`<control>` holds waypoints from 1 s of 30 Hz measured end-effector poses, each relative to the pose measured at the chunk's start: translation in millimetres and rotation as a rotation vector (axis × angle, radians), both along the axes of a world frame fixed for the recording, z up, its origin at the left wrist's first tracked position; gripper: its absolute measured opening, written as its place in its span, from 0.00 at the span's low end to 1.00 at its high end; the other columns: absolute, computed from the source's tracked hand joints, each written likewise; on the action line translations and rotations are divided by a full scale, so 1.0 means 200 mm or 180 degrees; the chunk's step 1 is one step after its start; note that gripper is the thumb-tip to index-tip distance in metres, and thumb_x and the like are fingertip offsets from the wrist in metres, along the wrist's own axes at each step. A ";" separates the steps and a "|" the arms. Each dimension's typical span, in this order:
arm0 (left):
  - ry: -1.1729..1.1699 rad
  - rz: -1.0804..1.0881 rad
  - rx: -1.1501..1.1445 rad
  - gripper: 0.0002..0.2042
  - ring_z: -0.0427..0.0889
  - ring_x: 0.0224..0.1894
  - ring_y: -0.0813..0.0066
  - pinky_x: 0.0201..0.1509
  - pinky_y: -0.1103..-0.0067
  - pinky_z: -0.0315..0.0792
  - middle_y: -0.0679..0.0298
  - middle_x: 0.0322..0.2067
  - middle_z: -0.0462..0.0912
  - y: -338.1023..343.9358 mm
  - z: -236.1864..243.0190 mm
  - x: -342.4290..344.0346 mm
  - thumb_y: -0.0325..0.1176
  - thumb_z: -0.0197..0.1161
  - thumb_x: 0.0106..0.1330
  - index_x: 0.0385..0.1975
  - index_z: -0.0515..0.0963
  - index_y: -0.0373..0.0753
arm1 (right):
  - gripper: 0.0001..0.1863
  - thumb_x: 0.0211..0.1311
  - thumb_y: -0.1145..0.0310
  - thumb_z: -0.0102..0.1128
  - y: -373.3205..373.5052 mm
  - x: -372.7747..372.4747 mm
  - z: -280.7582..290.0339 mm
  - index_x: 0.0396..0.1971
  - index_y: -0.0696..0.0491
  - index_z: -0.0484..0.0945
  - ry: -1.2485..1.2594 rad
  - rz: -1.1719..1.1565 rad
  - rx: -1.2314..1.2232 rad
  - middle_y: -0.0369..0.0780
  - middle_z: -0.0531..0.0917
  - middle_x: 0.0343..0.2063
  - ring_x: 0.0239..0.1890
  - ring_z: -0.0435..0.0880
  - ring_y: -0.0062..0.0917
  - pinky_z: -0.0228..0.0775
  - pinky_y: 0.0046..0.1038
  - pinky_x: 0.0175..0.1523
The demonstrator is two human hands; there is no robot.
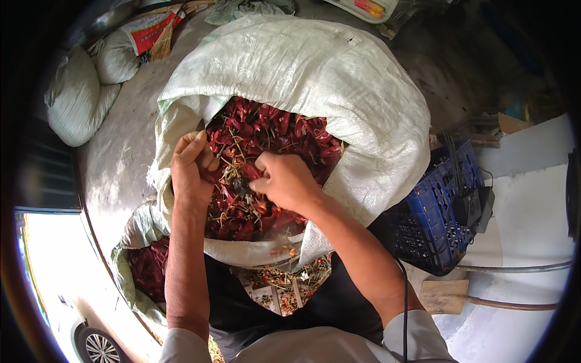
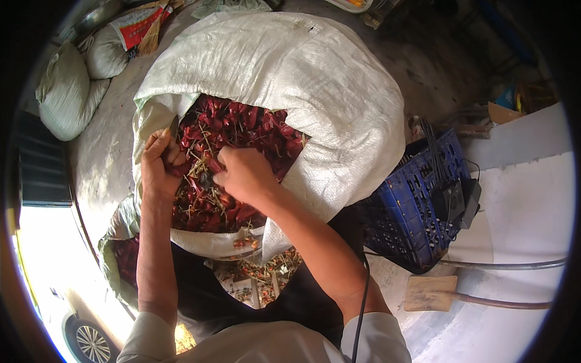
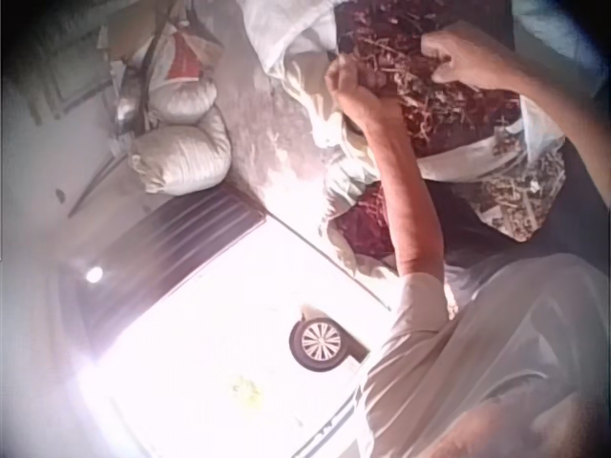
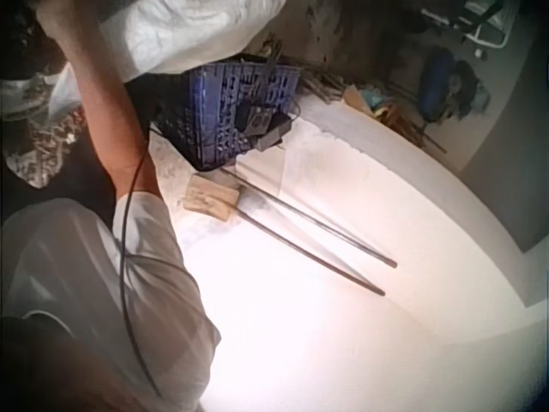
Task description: The person sits on the floor and uses scissors to trim the stems off dried red chilies taken from a large white sack. The trimmed chilies are placed into a smaller sack on the left, while the removed stems are discarded onto a newspaper on the floor.
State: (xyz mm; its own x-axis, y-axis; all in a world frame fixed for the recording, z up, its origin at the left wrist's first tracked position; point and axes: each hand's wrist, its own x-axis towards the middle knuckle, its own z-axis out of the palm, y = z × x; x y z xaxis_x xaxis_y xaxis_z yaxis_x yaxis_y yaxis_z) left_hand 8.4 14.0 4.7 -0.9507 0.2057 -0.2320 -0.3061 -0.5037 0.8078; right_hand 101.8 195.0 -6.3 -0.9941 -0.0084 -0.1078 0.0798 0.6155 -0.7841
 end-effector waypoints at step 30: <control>0.1233 -0.1219 -0.1976 0.13 0.66 0.22 0.91 0.24 0.88 0.59 0.75 0.24 0.77 0.10 0.02 0.10 0.33 0.68 0.66 0.47 0.82 0.35 | 0.10 0.60 0.71 0.64 0.04 -0.10 -0.02 0.31 0.61 0.74 0.0943 -0.0984 -0.0369 0.48 0.81 0.22 0.23 0.82 0.38 0.71 0.36 0.32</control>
State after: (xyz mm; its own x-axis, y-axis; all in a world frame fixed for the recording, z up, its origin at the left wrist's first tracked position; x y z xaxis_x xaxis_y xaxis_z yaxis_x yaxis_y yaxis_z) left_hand 28.2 33.9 8.3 -0.8768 0.4740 -0.0805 -0.0086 0.1519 0.9884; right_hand 82.4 204.0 -10.4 -0.9397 0.2989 0.1664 0.0076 0.5046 -0.8633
